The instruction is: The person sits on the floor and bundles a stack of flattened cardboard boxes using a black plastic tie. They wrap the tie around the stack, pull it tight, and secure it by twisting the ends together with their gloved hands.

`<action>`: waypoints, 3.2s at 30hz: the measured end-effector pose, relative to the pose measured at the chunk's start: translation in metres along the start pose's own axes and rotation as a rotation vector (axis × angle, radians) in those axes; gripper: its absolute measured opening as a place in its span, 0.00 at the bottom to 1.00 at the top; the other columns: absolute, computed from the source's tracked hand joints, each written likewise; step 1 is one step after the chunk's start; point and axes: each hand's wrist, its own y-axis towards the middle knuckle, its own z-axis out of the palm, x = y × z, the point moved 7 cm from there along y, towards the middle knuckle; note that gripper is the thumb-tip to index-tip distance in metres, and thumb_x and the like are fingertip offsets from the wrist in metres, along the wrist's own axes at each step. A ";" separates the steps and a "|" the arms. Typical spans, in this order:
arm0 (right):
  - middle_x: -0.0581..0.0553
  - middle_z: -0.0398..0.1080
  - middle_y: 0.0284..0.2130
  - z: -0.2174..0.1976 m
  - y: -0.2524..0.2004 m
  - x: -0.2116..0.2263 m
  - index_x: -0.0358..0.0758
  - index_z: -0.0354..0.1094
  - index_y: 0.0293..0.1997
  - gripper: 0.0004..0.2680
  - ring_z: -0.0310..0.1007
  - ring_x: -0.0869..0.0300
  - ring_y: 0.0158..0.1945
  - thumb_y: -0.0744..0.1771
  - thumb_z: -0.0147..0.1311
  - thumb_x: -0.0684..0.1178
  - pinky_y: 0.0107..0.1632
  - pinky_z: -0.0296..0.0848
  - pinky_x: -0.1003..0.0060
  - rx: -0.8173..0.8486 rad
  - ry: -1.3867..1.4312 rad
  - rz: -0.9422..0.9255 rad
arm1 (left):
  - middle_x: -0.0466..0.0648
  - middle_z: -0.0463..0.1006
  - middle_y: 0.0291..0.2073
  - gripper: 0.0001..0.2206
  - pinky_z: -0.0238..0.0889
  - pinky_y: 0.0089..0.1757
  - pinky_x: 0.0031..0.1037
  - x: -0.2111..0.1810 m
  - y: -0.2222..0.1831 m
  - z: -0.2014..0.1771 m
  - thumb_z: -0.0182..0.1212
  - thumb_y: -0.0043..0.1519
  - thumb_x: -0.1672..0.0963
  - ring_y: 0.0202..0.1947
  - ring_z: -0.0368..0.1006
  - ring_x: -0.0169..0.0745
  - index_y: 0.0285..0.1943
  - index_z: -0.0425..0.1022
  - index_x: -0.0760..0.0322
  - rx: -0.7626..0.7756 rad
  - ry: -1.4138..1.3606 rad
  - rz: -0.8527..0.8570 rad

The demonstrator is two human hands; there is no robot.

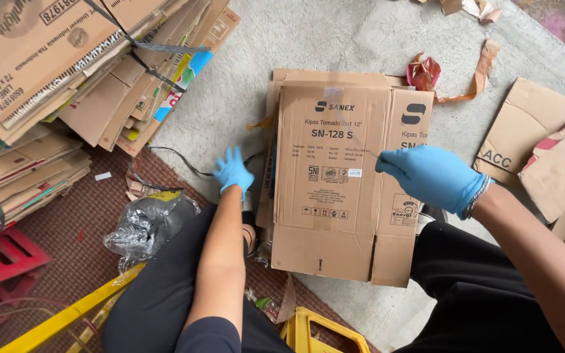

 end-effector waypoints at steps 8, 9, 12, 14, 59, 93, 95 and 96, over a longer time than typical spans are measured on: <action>0.34 0.79 0.37 -0.022 0.002 0.008 0.46 0.67 0.62 0.13 0.80 0.35 0.41 0.73 0.43 0.55 0.43 0.79 0.41 -0.088 -0.107 -0.021 | 0.47 0.86 0.47 0.16 0.51 0.53 0.55 0.032 0.031 0.028 0.54 0.57 0.58 0.52 0.80 0.53 0.49 0.85 0.52 0.045 0.372 0.040; 0.37 0.79 0.37 -0.029 0.002 0.012 0.46 0.68 0.61 0.12 0.81 0.38 0.41 0.73 0.42 0.54 0.43 0.79 0.44 -0.114 -0.106 -0.037 | 0.46 0.86 0.48 0.16 0.50 0.53 0.55 0.020 0.028 0.008 0.53 0.57 0.56 0.53 0.79 0.53 0.49 0.85 0.51 0.046 0.438 0.082; 0.39 0.78 0.35 -0.035 0.003 0.010 0.46 0.69 0.61 0.11 0.82 0.40 0.40 0.74 0.41 0.53 0.41 0.79 0.47 -0.167 -0.131 -0.047 | 0.47 0.85 0.50 0.17 0.47 0.55 0.56 -0.031 0.003 -0.071 0.53 0.57 0.55 0.55 0.78 0.53 0.51 0.84 0.52 0.057 0.552 0.197; 0.39 0.77 0.34 -0.038 0.007 0.004 0.46 0.67 0.61 0.11 0.81 0.40 0.39 0.74 0.41 0.51 0.41 0.79 0.46 -0.211 -0.162 -0.045 | 0.49 0.85 0.52 0.18 0.45 0.57 0.58 -0.069 -0.006 -0.116 0.53 0.57 0.56 0.57 0.77 0.54 0.53 0.83 0.56 0.051 0.598 0.267; 0.38 0.74 0.27 0.050 -0.058 0.017 0.28 0.72 0.48 0.14 0.76 0.56 0.20 0.67 0.62 0.52 0.20 0.76 0.65 -0.397 1.628 0.143 | 0.48 0.86 0.41 0.07 0.75 0.35 0.20 -0.298 -0.289 -0.184 0.68 0.60 0.56 0.35 0.83 0.35 0.43 0.83 0.61 0.348 -1.128 0.523; 0.41 0.82 0.44 0.069 -0.419 -0.081 0.46 0.74 0.36 0.21 0.80 0.47 0.55 0.67 0.46 0.73 0.53 0.74 0.57 -0.154 0.098 0.984 | 0.54 0.66 0.12 0.09 0.49 0.19 0.29 -0.322 -0.284 -0.153 0.58 0.55 0.64 0.12 0.58 0.39 0.20 0.72 0.72 0.494 -0.765 0.589; 0.44 0.81 0.48 0.128 -0.451 -0.118 0.49 0.76 0.41 0.18 0.78 0.43 0.59 0.65 0.53 0.72 0.54 0.74 0.55 -0.151 0.163 1.058 | 0.55 0.65 0.11 0.13 0.51 0.19 0.31 -0.327 -0.276 -0.137 0.61 0.56 0.65 0.13 0.59 0.42 0.18 0.67 0.72 0.521 -0.712 0.593; 0.41 0.73 0.38 0.121 -0.442 -0.110 0.43 0.67 0.34 0.12 0.71 0.45 0.48 0.68 0.52 0.61 0.52 0.69 0.56 -0.459 0.083 0.832 | 0.52 0.74 0.19 0.06 0.52 0.19 0.27 -0.327 -0.273 -0.130 0.60 0.59 0.62 0.14 0.60 0.39 0.28 0.76 0.69 0.535 -0.679 0.574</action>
